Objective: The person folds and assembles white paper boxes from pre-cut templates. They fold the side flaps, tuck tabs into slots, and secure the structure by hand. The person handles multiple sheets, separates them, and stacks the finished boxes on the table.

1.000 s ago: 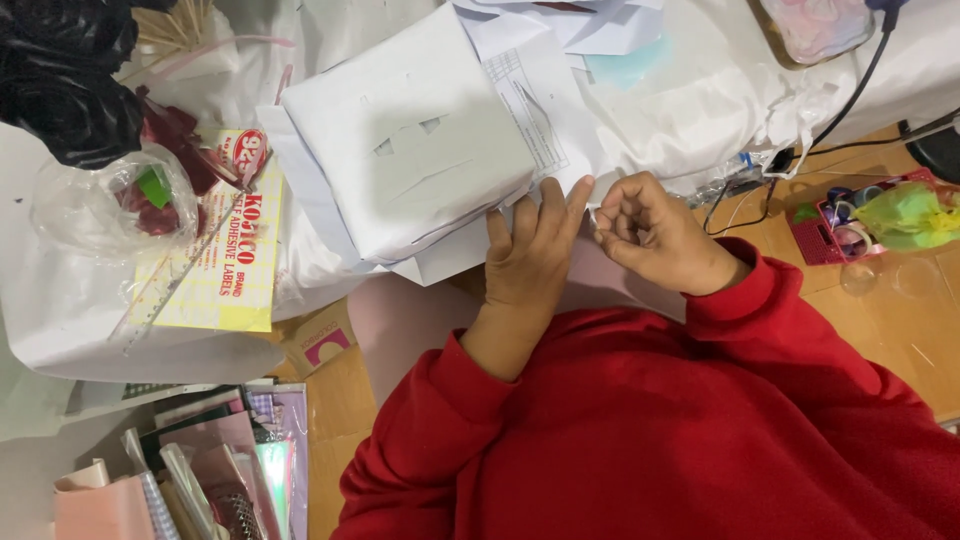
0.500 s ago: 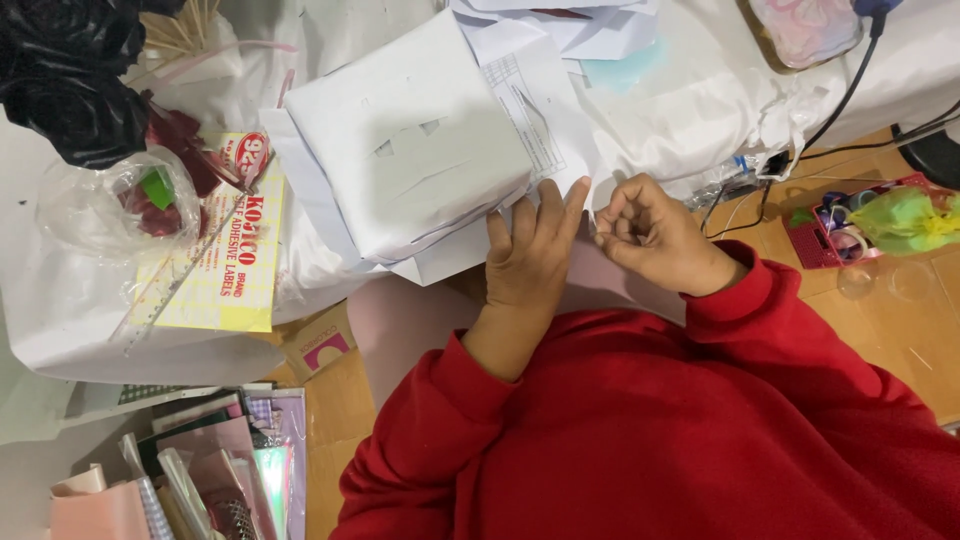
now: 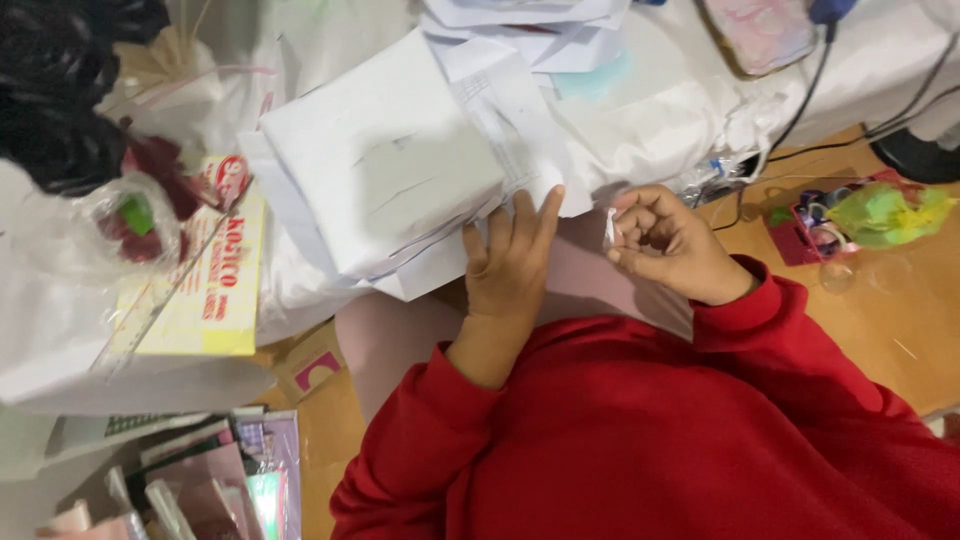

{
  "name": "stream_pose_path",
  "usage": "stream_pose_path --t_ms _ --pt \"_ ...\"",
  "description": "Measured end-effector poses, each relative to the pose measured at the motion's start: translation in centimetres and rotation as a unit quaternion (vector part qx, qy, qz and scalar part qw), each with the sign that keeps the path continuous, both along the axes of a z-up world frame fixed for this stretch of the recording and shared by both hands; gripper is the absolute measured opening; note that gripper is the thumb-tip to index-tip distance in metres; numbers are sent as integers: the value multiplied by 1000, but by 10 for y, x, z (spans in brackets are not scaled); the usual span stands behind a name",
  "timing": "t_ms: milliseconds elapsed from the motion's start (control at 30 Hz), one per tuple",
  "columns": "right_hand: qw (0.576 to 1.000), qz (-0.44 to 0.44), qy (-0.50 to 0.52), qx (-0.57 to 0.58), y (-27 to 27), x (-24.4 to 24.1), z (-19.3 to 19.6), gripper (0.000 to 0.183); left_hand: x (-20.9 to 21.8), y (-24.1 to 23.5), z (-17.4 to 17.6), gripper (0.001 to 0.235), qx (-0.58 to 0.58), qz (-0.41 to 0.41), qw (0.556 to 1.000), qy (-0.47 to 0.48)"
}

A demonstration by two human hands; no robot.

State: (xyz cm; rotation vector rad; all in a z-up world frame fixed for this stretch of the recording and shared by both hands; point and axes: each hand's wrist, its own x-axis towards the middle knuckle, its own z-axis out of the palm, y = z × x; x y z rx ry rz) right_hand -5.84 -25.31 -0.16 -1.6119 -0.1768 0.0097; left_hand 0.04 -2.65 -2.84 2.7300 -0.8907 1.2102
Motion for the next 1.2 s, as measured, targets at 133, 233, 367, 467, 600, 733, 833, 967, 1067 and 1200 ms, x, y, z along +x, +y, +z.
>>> stream_pose_path --t_ms 133,233,367,467,600,733,833,967,1067,1200 --pt "979 -162 -80 -94 -49 -1 17 35 2 4 14 39 -6 -13 999 -40" --pt "870 -283 -247 -320 -87 3 48 18 7 3 7 29 -14 -14 997 -69" --pt "629 -353 -384 -577 -128 18 51 18 7 1 19 26 -14 -22 997 -73" --pt "559 -321 -409 -646 -134 34 40 14 6 2 26 25 -13 -26 997 -69" --pt "546 -285 -357 -702 -114 37 40 14 5 5 29 27 -2 -29 998 -58" --pt "585 -252 -330 -697 -126 31 37 12 3 6 27 30 1 -32 998 -53" --pt "645 -248 -292 -661 -123 26 46 11 -2 11 30 34 8 -48 999 -22" --pt "706 -271 -263 -599 -128 17 44 26 -19 29 39 33 -10 -120 993 1" --pt "726 -259 -256 -583 -126 10 53 33 -37 53 68 23 -42 -128 991 10" --pt "717 -256 -271 -589 -119 7 59 26 -49 92 94 17 -70 -79 994 -21"
